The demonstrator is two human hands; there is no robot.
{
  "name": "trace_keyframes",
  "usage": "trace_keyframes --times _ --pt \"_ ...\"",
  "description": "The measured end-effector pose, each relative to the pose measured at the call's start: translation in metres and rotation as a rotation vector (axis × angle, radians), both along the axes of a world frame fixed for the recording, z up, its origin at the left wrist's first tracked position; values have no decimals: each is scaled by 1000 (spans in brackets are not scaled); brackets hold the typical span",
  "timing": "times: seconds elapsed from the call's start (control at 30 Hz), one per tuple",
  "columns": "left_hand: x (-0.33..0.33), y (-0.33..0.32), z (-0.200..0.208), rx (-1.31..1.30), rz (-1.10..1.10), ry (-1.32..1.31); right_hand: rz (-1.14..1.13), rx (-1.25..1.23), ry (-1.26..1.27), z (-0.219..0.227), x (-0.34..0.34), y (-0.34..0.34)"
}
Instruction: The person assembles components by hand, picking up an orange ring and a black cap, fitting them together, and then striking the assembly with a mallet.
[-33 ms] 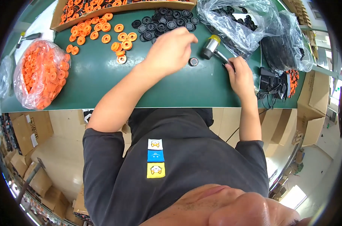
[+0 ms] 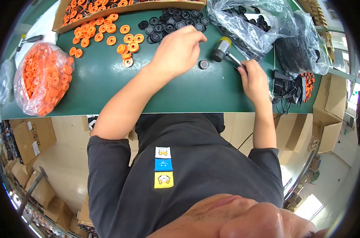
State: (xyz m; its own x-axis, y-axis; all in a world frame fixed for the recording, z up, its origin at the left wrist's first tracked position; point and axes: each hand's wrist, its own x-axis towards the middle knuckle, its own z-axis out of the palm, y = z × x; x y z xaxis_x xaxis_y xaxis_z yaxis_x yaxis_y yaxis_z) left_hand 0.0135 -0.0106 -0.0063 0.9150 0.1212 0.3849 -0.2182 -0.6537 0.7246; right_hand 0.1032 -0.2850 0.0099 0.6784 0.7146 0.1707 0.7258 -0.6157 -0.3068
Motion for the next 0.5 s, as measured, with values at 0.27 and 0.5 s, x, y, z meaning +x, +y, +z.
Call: trace_keyframes --times 0.27,0.5 --pt "-2 1 1 -52 62 -27 30 -20 420 53 -47 18" --pt "-3 1 6 -71 56 -10 -52 -52 607 53 -52 24"
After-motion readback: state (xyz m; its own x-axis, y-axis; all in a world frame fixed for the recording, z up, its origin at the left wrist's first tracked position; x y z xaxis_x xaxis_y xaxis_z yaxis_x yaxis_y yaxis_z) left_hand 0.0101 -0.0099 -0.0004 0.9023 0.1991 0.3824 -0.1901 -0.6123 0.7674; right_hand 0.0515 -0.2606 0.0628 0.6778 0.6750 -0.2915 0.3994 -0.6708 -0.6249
